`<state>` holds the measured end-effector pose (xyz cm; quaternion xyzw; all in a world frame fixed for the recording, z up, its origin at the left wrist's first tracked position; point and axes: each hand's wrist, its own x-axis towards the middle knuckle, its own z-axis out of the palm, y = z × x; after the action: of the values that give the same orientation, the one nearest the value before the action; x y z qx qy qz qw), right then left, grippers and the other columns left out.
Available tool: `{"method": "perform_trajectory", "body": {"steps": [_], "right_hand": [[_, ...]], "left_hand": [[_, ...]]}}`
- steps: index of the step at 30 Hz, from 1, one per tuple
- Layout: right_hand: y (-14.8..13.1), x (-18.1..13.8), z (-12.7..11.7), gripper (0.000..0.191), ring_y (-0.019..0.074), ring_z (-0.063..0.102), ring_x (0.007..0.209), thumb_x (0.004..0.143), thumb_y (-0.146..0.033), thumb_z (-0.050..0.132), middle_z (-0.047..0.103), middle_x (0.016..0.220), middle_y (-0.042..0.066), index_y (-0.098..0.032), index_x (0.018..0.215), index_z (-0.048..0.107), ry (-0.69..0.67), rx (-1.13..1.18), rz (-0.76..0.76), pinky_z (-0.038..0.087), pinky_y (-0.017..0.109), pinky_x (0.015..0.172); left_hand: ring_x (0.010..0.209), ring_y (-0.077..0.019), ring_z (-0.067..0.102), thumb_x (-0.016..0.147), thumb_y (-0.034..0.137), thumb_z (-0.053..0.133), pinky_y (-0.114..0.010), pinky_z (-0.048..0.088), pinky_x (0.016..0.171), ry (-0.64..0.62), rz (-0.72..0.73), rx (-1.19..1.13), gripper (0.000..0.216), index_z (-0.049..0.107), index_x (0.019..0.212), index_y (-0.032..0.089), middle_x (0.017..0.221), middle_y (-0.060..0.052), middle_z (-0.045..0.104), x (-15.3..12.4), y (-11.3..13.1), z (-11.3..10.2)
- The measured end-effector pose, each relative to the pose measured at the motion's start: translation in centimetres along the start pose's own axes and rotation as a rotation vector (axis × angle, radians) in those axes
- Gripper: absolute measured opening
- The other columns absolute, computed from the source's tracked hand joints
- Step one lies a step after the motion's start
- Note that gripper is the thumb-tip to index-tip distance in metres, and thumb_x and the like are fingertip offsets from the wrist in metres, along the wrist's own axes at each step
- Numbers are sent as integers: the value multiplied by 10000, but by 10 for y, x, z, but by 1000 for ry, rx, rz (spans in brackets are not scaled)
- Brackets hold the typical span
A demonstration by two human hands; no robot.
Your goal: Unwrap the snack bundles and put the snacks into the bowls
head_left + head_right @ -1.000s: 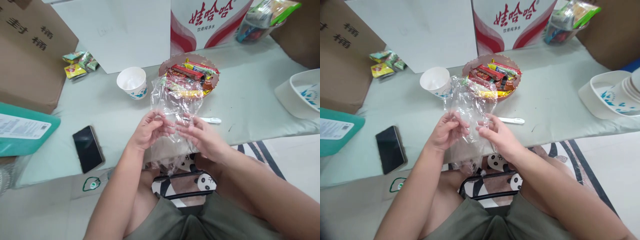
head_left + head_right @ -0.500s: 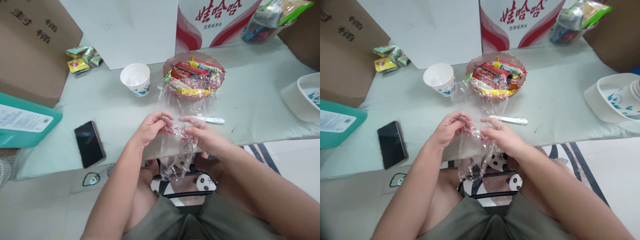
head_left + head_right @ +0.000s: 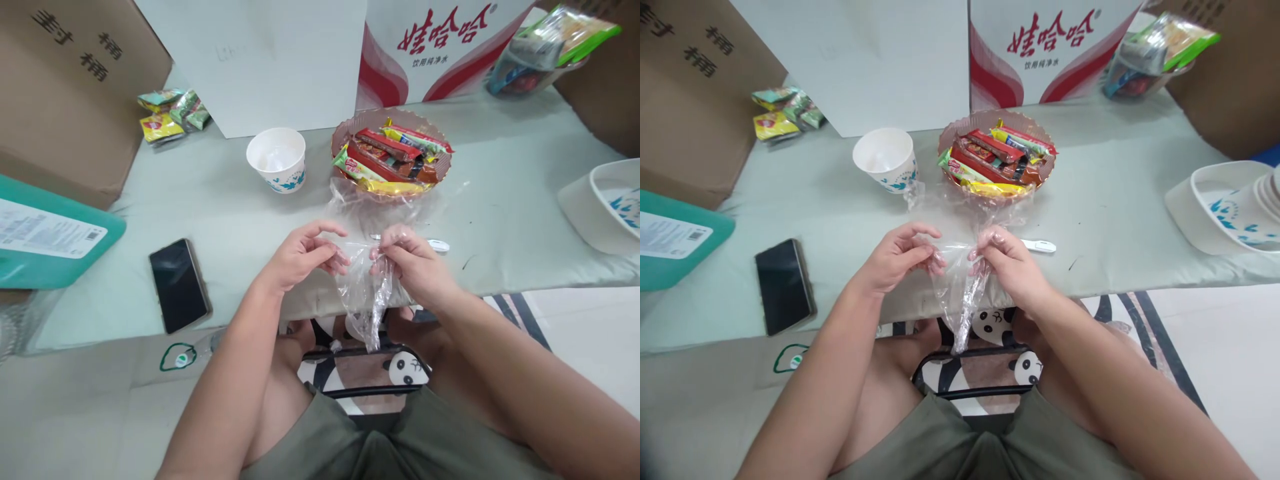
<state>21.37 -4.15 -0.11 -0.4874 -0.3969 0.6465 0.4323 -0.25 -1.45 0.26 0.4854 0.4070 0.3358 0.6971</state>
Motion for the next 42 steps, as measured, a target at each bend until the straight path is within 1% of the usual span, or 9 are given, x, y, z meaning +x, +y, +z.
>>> {"method": "perform_trajectory", "body": {"steps": [6, 12, 16, 20, 24, 29, 33, 36, 42], "right_hand": [[2, 2, -8, 144, 109, 556, 626, 741, -321, 746, 606, 679, -24, -213, 746, 650, 4, -8, -66, 435, 258, 624], [-2, 4, -6, 460, 123, 543, 636, 735, -628, 724, 538, 714, 0, -202, 666, 567, -5, 167, -25, 480, 286, 626], [-2, 4, -1, 445, 102, 548, 666, 622, -368, 867, 535, 803, -42, -244, 883, 528, 101, 142, 13, 481, 241, 603], [-5, 2, -1, 803, 123, 613, 741, 568, -204, 855, 602, 933, -47, -336, 1243, 440, 132, 113, 112, 529, 256, 641], [-7, 1, -3, 668, 142, 631, 721, 579, -219, 855, 662, 868, -17, -247, 1171, 546, 4, 53, 240, 529, 287, 656], [-1, 3, -4, 284, 101, 585, 648, 630, -236, 778, 589, 711, -50, -208, 784, 541, 47, 48, 73, 457, 252, 625], [1, 1, -1, 310, 143, 665, 761, 723, -344, 775, 679, 877, -14, -227, 941, 589, 46, 13, 8, 541, 304, 727], [-4, -2, 1, 388, 157, 669, 719, 756, -375, 791, 704, 853, 5, -221, 1054, 597, -40, -153, 68, 547, 305, 677], [-5, -3, 0, 371, 117, 521, 448, 785, -340, 697, 540, 533, -94, -247, 1129, 592, -68, -118, 51, 430, 243, 467]], "left_hand": [[628, -122, 642, 753, 324, 761, -264, 524, 639, 151, 203, 87, 170, 737, 698, 165, 692, -29, 697, 6, -3, -4], [783, -148, 666, 825, 349, 663, -273, 534, 719, 163, 326, 148, 228, 774, 716, 182, 835, -63, 731, 8, -7, -5], [834, -149, 680, 684, 180, 743, -222, 514, 630, 161, 336, 221, 148, 709, 828, 179, 896, -35, 684, 10, -10, 0], [925, -162, 721, 668, 132, 719, -180, 523, 578, 132, 248, 159, 337, 633, 986, 201, 1145, -49, 611, 7, -11, 4], [778, -64, 656, 669, 126, 760, -152, 491, 559, 177, 235, 176, 427, 626, 1064, 219, 1265, -49, 581, 7, -11, 4], [717, -57, 638, 645, 197, 869, -201, 538, 656, 163, 205, -90, 706, 561, 1269, 324, 1194, -20, 627, 10, -11, -1], [888, -163, 710, 675, 301, 879, -250, 573, 761, -62, -17, -86, 444, 692, 1062, 190, 1001, -64, 731, 9, -10, 4], [755, -119, 683, 738, 263, 807, -210, 542, 670, 17, -16, 73, 226, 701, 912, 165, 841, -27, 741, 8, -9, 11], [471, -128, 651, 819, 273, 670, -196, 477, 452, 75, -116, -3, 264, 631, 1074, 216, 568, 55, 654, 5, -6, 14]]}}
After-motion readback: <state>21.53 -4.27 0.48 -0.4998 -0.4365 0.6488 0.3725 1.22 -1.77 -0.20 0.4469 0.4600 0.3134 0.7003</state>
